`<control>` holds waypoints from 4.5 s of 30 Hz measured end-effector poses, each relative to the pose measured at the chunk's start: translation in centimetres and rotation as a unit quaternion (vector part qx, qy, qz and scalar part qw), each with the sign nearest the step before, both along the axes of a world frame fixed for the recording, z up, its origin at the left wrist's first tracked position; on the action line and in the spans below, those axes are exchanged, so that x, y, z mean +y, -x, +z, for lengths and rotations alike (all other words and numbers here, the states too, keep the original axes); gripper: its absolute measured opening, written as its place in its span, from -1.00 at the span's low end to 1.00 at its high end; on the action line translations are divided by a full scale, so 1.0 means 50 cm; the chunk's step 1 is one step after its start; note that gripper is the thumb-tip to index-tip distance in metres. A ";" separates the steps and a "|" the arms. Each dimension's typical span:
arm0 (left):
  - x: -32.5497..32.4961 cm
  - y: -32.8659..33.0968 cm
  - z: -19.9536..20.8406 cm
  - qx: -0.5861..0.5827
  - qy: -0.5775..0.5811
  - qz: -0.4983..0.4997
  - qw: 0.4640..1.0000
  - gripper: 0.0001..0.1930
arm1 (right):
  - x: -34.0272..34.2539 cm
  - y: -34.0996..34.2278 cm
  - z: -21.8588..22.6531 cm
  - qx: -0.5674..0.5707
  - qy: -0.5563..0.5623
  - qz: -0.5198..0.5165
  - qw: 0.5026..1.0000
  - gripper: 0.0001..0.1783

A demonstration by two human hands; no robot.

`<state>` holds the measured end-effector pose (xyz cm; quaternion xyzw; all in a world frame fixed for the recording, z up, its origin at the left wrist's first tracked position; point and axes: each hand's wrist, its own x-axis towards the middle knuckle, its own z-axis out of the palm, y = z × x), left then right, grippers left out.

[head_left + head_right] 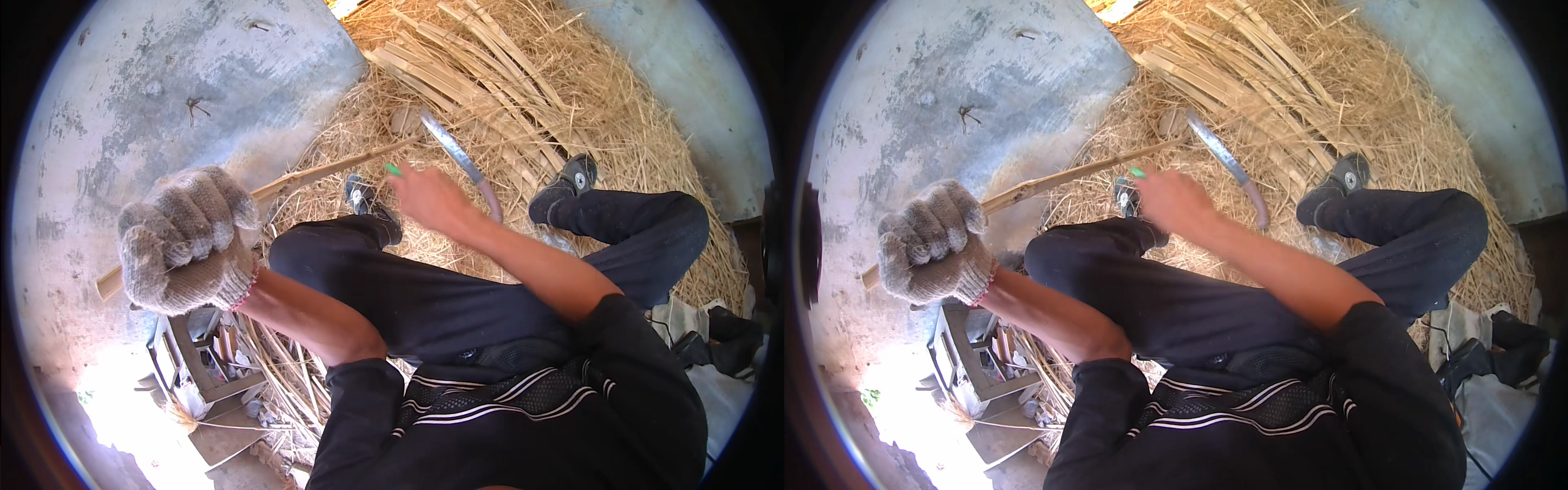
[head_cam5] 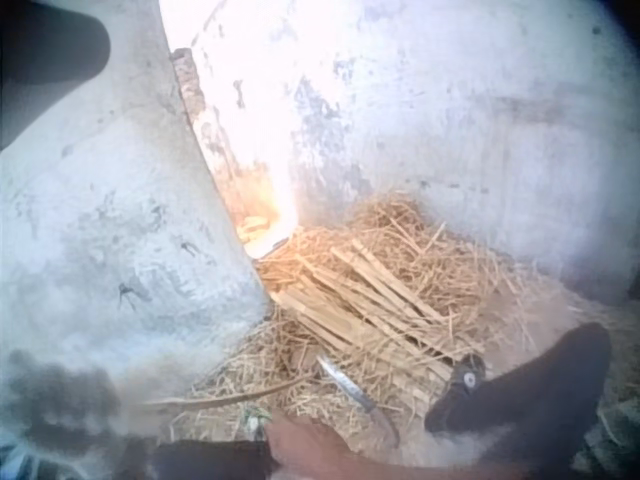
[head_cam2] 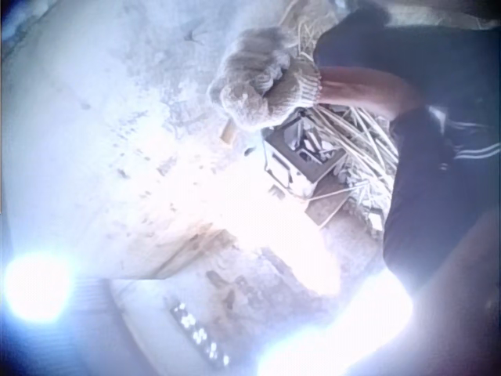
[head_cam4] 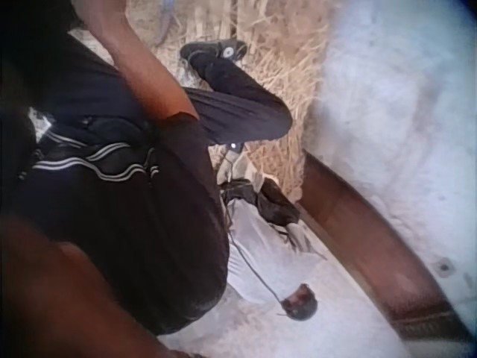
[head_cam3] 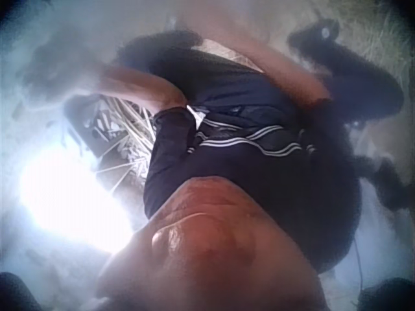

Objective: The person sits on a straw-covered floor and uses a green utility knife to peel the outer layer off a long bamboo stick held in their left hand. They repeatedly scrape the knife along the stick's length to remove the skin, creating a pile of shavings.

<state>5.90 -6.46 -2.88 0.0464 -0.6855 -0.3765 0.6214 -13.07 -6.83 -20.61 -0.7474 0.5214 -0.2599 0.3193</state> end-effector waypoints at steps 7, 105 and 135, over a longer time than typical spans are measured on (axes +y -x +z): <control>0.015 0.005 -0.001 0.054 -0.028 0.065 0.996 -0.72 | -0.020 -0.008 0.052 -0.012 -0.027 0.037 0.999 -0.59; 0.009 0.033 0.014 0.237 -0.114 0.408 0.874 -0.56 | -0.074 0.028 -0.106 -0.078 -0.062 -0.009 0.995 -0.58; 0.013 -0.033 -0.003 0.127 -0.083 0.167 0.974 -0.61 | -0.052 -0.041 -0.107 0.045 -0.029 -0.033 0.998 -0.59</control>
